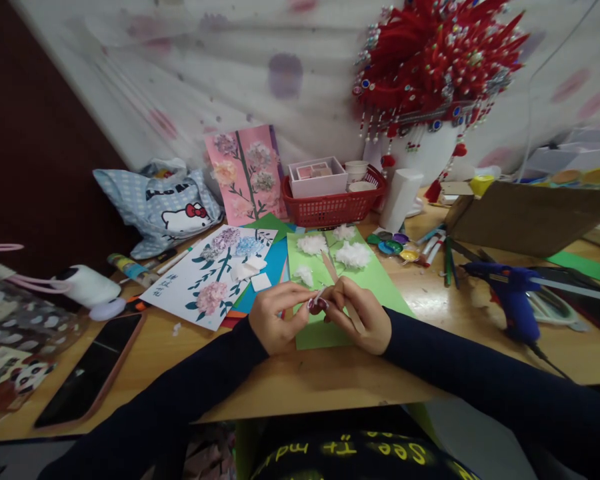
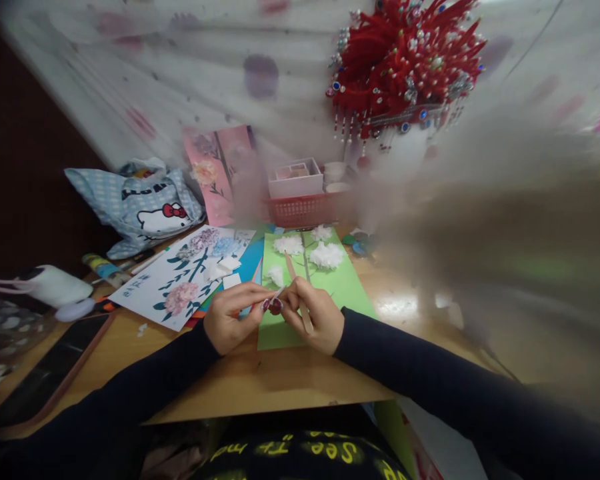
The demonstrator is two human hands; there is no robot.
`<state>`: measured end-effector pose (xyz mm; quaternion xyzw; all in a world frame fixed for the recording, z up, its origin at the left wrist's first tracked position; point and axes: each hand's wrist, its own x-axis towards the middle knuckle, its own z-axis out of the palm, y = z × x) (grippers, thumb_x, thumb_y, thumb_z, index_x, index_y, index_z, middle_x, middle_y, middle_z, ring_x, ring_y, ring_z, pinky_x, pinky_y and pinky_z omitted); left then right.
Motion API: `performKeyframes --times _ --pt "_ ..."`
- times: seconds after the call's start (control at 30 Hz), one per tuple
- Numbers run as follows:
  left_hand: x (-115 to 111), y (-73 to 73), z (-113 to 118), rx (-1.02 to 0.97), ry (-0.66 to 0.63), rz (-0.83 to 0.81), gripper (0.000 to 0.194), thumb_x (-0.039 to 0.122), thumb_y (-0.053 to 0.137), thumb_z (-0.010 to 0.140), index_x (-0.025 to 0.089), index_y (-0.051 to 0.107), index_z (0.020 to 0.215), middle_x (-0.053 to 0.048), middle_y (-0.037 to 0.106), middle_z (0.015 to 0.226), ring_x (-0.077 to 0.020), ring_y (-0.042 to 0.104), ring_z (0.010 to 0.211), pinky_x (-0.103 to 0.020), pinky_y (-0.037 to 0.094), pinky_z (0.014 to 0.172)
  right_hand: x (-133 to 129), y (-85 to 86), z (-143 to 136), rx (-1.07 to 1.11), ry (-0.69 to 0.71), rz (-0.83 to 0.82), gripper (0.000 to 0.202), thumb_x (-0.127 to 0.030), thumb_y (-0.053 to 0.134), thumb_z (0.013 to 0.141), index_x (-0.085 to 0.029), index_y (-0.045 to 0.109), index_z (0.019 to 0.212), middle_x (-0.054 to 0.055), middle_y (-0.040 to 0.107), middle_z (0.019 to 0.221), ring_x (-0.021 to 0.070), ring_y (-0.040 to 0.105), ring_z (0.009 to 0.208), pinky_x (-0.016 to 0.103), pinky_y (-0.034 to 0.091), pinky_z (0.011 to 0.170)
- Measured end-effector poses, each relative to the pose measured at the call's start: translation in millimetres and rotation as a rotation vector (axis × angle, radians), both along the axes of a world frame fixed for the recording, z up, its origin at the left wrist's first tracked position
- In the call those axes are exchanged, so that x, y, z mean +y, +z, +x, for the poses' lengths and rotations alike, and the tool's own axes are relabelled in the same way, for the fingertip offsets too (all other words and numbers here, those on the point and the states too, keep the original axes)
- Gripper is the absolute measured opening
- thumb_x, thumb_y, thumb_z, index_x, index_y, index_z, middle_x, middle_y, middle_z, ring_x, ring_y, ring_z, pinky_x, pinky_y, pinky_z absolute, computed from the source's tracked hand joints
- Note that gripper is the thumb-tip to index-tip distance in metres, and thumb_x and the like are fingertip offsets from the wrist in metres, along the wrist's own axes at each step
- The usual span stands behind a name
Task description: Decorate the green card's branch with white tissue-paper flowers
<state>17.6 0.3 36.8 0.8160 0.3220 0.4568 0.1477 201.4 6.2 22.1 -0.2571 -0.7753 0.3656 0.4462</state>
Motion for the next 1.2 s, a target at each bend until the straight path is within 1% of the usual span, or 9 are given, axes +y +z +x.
performKeyframes --times 0.13,0.33,0.6,0.8,0.9,1.07,1.2 --pt "-0.5 0.2 0.3 0.003 0.001 0.009 0.025 0.014 0.052 0.078 0.016 0.070 0.095 -0.009 0.069 0.086 -0.0161 0.064 0.077 -0.029 0.053 0.069 -0.3 0.4 0.2 -0.007 0.008 -0.006 0.023 -0.023 0.047 0.088 -0.023 0.029 0.074 0.006 0.061 0.079 0.0142 0.058 0.071 0.030 0.049 0.061" --pt "0.9 -0.6 1.0 -0.002 0.002 0.039 0.022 0.012 0.055 0.077 0.011 0.070 0.092 -0.011 0.069 0.084 -0.0167 0.065 0.075 -0.029 0.053 0.069 0.7 -0.3 0.1 -0.014 0.013 0.005 0.023 -0.020 0.047 0.087 -0.023 0.028 0.074 0.006 0.060 0.080 0.0142 0.058 0.073 0.029 0.049 0.061" --pt "0.1 1.0 0.8 0.016 -0.004 0.051 0.024 0.012 0.050 0.079 0.012 0.070 0.092 -0.010 0.069 0.084 -0.0160 0.065 0.076 -0.029 0.054 0.070 1.6 -2.8 0.4 -0.021 0.009 -0.012 0.025 -0.018 0.050 0.086 -0.023 0.028 0.074 0.004 0.057 0.078 0.0138 0.057 0.072 0.029 0.049 0.061" --pt "1.5 -0.5 1.1 0.015 -0.011 0.088 0.024 0.012 0.049 0.080 0.014 0.069 0.091 -0.008 0.069 0.083 -0.0145 0.064 0.074 -0.027 0.054 0.068 2.4 -2.7 -0.6 -0.037 -0.007 0.019 0.024 -0.017 0.046 0.087 -0.023 0.027 0.074 0.004 0.056 0.076 0.0130 0.055 0.068 0.027 0.047 0.059" --pt "2.8 -2.6 0.9 0.006 -0.013 0.120 0.022 0.012 0.050 0.079 0.012 0.069 0.089 -0.009 0.069 0.082 -0.0145 0.064 0.073 -0.027 0.054 0.066 3.1 -3.3 -0.6 -0.060 -0.028 0.030 0.025 -0.019 0.046 0.087 -0.023 0.026 0.073 0.002 0.054 0.072 0.0120 0.052 0.062 0.027 0.046 0.057" --pt "4.1 -5.0 -0.1 0.011 -0.011 0.134 0.020 0.013 0.051 0.079 0.011 0.069 0.088 -0.010 0.069 0.082 -0.0154 0.065 0.074 -0.028 0.054 0.067 3.0 -4.0 -0.7 -0.071 -0.032 0.026 0.024 -0.019 0.046 0.087 -0.023 0.027 0.074 0.001 0.052 0.070 0.0128 0.053 0.064 0.027 0.046 0.056" --pt "4.2 -4.4 -0.3 0.018 -0.015 0.138 0.021 0.012 0.050 0.080 0.009 0.069 0.087 -0.011 0.069 0.081 -0.0158 0.065 0.074 -0.028 0.054 0.066 2.3 -3.9 -0.9 -0.063 -0.026 0.021 0.025 -0.018 0.047 0.087 -0.023 0.026 0.073 0.000 0.052 0.070 0.0119 0.052 0.063 0.026 0.045 0.056"
